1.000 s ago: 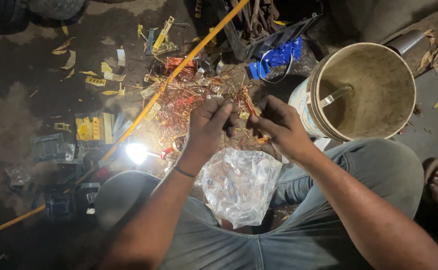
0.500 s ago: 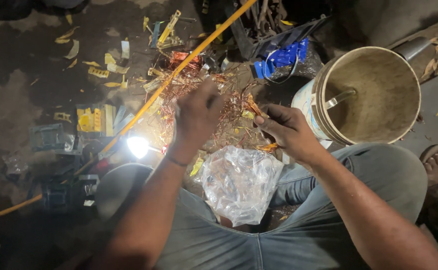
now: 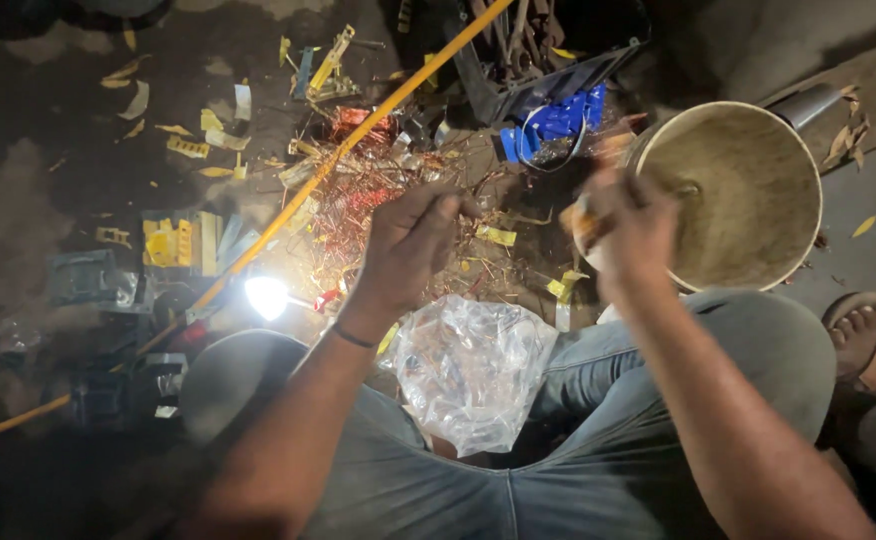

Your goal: The person sits on the ground at night and pulls apart tangled copper wire windings from scrap, tearing away insulation and debris by hand. They place the separated copper wire into a plastic bag between their legs and drop unwanted material aside.

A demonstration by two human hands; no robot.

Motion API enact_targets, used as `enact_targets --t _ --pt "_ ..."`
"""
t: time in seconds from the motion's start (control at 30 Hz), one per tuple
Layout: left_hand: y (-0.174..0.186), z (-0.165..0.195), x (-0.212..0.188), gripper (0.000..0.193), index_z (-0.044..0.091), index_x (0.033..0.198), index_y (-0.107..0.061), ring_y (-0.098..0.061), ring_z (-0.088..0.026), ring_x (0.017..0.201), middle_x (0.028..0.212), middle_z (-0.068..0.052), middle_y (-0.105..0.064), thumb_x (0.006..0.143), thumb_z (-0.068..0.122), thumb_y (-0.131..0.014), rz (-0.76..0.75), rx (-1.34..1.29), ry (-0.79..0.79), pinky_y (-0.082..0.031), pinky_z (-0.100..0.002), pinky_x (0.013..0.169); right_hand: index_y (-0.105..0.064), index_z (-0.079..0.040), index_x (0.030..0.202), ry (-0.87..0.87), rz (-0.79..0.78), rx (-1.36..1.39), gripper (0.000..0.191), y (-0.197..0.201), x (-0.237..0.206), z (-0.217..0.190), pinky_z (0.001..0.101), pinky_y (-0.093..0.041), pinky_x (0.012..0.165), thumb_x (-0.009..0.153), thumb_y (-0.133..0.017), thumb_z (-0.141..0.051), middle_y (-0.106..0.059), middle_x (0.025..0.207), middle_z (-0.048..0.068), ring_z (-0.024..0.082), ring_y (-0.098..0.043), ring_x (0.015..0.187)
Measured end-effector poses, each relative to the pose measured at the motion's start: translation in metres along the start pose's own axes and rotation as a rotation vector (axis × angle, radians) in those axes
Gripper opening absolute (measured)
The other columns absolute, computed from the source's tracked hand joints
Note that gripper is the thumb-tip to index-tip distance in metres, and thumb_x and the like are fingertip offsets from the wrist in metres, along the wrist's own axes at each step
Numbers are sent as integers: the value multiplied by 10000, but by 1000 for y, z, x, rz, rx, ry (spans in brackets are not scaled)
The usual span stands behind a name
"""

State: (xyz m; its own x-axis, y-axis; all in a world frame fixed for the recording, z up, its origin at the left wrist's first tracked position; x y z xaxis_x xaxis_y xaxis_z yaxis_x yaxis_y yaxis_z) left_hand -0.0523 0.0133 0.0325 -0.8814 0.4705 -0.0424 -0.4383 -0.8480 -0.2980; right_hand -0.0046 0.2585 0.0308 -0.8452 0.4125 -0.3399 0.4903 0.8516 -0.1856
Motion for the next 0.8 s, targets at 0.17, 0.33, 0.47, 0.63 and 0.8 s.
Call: enact_targets --t 0.17,0.33,0.47,0.63,0.8 --pt "11 8 -4 277 33 1065 -680 -312 -47 522 621 51 -365 1106 259 -524 -13 -352 115 -273 -248 472 -629 -16 1158 110 -12 148 173 15 8 -16 337 -511 533 1009 -618 -102 -664 981 58 162 -655 781" --pt "-15 -15 -6 283 70 994 -605 -317 -91 560 670 23 -381 1123 296 -495 -230 -694 175 -292 -276 514 -617 8 1168 -30 -400 129 251 -23 -20 16 318 -576 726 918 -642 -10 -672 987 67 167 -651 807" --pt "-38 -43 -14 281 92 951 -568 -335 -89 520 619 40 -379 1105 313 -488 -184 -802 277 -304 -267 485 -637 -13 1226 -87 -447 45 334 -36 -33 14 274 -532 715 905 -724 12 -683 972 42 118 -636 835" --pt "-53 -59 -16 216 108 1013 -587 -367 -93 550 679 36 -394 1081 281 -477 -218 -887 384 -308 -258 491 -715 20 1122 -135 -398 87 220 -36 -36 3 283 -603 777 903 -722 -6 -746 974 72 138 -714 859" --pt "-56 -64 -14 267 109 1062 -618 -363 -86 484 603 47 -372 1060 313 -445 -151 -839 457 -302 -255 445 -736 13 1121 -83 -364 -17 230 -29 -35 -1 263 -525 624 892 -756 -5 -709 887 67 122 -642 722"
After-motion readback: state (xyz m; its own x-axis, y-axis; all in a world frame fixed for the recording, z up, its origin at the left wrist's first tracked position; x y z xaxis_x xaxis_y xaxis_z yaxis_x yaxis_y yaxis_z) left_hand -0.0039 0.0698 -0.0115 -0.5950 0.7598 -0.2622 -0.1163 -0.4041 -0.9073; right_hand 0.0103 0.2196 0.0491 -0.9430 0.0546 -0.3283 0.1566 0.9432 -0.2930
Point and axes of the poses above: each hand's wrist, its own x-axis towards the middle knuckle, its own y-axis out of the back of the hand, z = x × y, the point moved 4 cm from there along x, towards the middle knuckle
